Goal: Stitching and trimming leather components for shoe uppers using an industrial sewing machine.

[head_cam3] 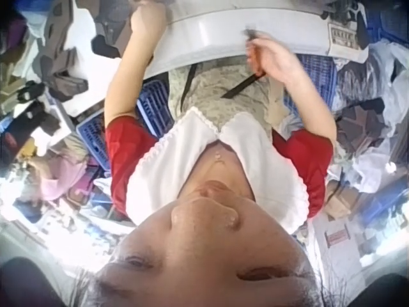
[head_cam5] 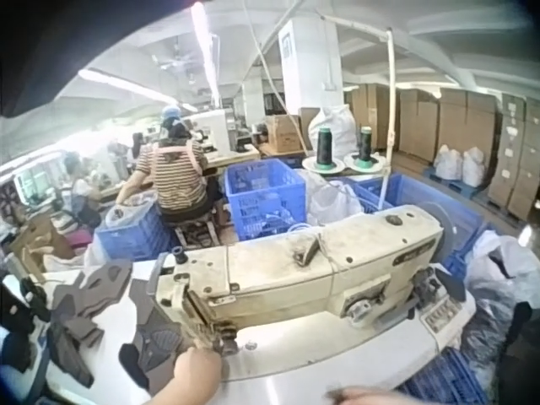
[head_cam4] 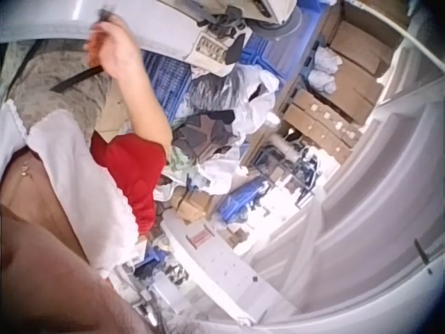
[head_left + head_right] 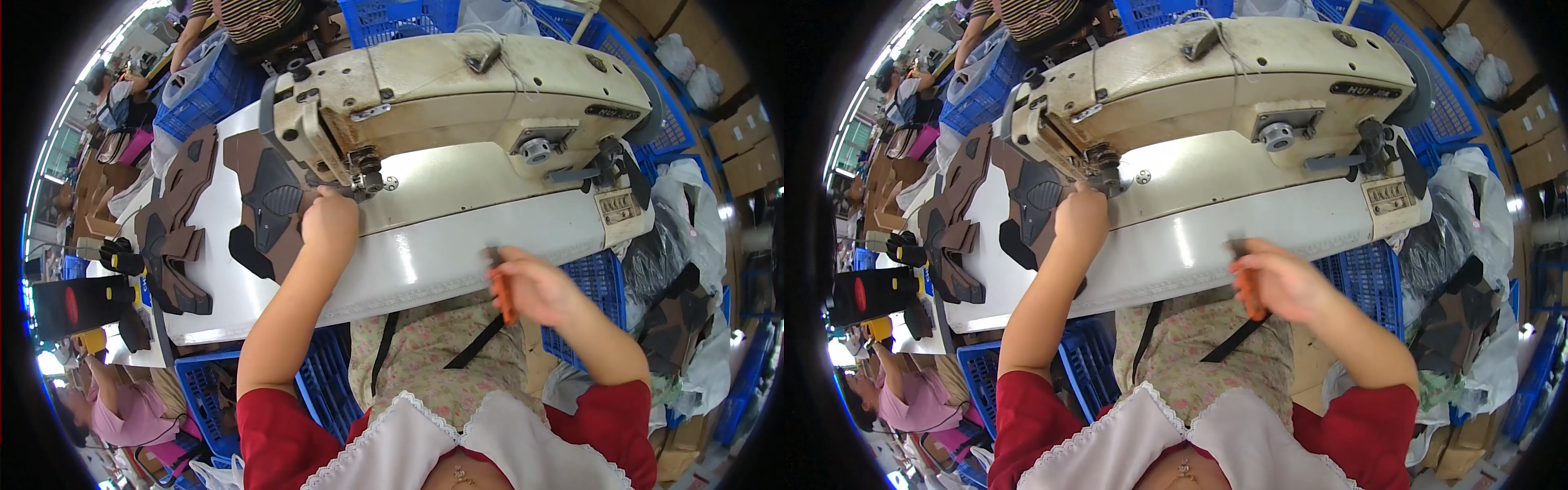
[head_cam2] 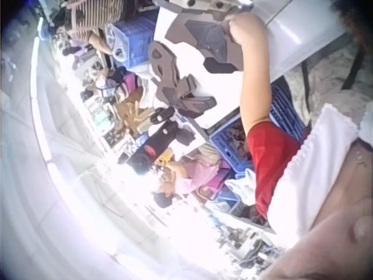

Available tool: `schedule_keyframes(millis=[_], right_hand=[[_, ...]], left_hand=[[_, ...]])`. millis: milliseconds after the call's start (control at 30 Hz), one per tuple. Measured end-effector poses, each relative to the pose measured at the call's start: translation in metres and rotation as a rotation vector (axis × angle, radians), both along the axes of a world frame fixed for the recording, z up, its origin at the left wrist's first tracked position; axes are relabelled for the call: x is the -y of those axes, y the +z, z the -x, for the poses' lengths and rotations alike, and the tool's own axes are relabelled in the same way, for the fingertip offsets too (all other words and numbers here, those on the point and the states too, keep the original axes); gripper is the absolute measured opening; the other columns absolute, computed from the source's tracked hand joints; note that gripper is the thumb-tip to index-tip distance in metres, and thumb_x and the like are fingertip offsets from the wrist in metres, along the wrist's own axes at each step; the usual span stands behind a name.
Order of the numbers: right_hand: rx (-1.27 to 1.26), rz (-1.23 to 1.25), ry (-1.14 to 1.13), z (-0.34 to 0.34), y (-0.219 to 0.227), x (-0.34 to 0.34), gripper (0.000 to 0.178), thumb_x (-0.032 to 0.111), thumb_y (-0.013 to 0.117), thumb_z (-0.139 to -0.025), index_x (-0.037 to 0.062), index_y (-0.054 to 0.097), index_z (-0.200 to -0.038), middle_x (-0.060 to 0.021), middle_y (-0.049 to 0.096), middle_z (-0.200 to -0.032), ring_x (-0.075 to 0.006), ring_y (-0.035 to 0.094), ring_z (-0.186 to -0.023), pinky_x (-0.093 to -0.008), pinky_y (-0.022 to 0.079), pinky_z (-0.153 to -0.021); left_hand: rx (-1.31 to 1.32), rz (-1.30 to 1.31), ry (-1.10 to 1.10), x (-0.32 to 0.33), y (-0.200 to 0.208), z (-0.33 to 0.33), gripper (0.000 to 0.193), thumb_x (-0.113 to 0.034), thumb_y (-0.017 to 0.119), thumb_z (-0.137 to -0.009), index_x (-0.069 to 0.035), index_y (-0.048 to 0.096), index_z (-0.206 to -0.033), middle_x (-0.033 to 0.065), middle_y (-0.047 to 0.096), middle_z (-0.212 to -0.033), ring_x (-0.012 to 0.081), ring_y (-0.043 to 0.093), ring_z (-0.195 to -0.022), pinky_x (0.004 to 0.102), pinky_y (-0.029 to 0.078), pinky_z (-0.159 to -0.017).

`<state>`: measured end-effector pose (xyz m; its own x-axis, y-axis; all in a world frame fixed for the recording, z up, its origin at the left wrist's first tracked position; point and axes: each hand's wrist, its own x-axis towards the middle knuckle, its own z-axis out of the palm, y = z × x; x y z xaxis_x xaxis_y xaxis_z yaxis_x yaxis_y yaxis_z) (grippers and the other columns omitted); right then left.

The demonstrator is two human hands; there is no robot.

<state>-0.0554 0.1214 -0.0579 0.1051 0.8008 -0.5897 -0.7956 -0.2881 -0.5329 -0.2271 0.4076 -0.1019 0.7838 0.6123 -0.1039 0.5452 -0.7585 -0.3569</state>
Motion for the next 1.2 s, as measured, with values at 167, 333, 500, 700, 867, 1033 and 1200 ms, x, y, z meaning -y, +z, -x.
schedule_keyframes(millis=[167, 333, 500, 700, 867, 1033, 1200], right_hand=[[0.345, -0.424, 0.314, 0.062, 0.014, -0.081, 0.042, 0.006, 0.062, -0.095, -0.0025, 0.053, -0.135, 0.0006, 0.056, -0.087, -0.0089, 0.051, -0.064, -0.0226, 0.042, -0.056], [1.292, -0.645, -0.221, 0.129, 0.005, -0.165, 0.062, 0.006, 0.065, -0.094, -0.0063, 0.036, -0.148, -0.0068, 0.062, -0.092, -0.0143, 0.059, -0.069, -0.0281, 0.046, -0.056], [1.733, -0.56, -0.615, 0.152, -0.002, -0.216, 0.084, 0.013, 0.072, -0.09, -0.0077, 0.019, -0.152, -0.0135, 0.066, -0.104, -0.0304, 0.066, -0.075, -0.0349, 0.051, -0.062], [1.245, -0.66, -0.517, 0.145, 0.004, -0.23, 0.054, 0.013, 0.066, -0.095, -0.0071, 0.035, -0.134, -0.0173, 0.059, -0.115, -0.0112, 0.057, -0.072, -0.025, 0.048, -0.064], [0.696, -0.857, -0.55, 0.148, 0.005, -0.21, 0.052, 0.004, 0.054, -0.097, -0.0091, 0.035, -0.143, -0.0252, 0.056, -0.132, -0.0102, 0.06, -0.07, -0.0181, 0.042, -0.054], [0.853, -0.879, -0.436, 0.133, -0.014, -0.194, 0.044, 0.0, 0.058, -0.092, -0.0033, 0.05, -0.136, -0.0213, 0.066, -0.126, -0.0182, 0.073, -0.086, -0.0228, 0.049, -0.059], [1.658, -0.664, -0.271, 0.1, -0.021, -0.18, 0.049, 0.0, 0.07, -0.079, 0.0031, 0.062, -0.127, -0.0143, 0.073, -0.098, -0.0268, 0.073, -0.076, -0.0336, 0.057, -0.065]], left_hand=[[0.034, 0.135, -0.001, -0.006, 0.0, 0.002, 0.046, -0.019, 0.064, -0.086, 0.011, 0.063, -0.12, 0.0252, 0.066, -0.121, 0.0292, 0.068, -0.101, 0.0374, 0.059, -0.078], [0.6, 0.119, -0.248, -0.025, -0.013, 0.03, 0.038, -0.031, 0.064, -0.085, -0.005, 0.067, -0.111, 0.0151, 0.064, -0.13, 0.0323, 0.061, -0.116, 0.0461, 0.046, -0.105], [0.762, 0.296, -0.215, -0.03, -0.039, 0.037, 0.043, -0.033, 0.063, -0.088, -0.011, 0.06, -0.125, 0.0104, 0.061, -0.138, 0.0323, 0.052, -0.134, 0.047, 0.039, -0.113], [0.823, 0.493, -0.103, -0.036, -0.05, 0.037, 0.049, -0.037, 0.063, -0.089, -0.011, 0.059, -0.13, 0.0143, 0.059, -0.141, 0.0359, 0.051, -0.136, 0.049, 0.037, -0.115], [0.669, 0.133, -0.236, -0.028, -0.051, 0.035, 0.046, -0.041, 0.055, -0.094, -0.011, 0.063, -0.128, 0.016, 0.058, -0.134, 0.033, 0.052, -0.129, 0.048, 0.038, -0.111], [0.527, 0.129, -0.172, -0.023, -0.042, 0.035, 0.059, -0.044, 0.056, -0.092, -0.012, 0.054, -0.142, 0.0158, 0.054, -0.144, 0.0363, 0.039, -0.144, 0.0489, 0.031, -0.119], [0.615, 0.154, -0.139, -0.018, -0.035, 0.029, 0.059, -0.031, 0.068, -0.085, -0.007, 0.057, -0.138, 0.0153, 0.047, -0.153, 0.0404, 0.043, -0.141, 0.0523, 0.032, -0.117]])
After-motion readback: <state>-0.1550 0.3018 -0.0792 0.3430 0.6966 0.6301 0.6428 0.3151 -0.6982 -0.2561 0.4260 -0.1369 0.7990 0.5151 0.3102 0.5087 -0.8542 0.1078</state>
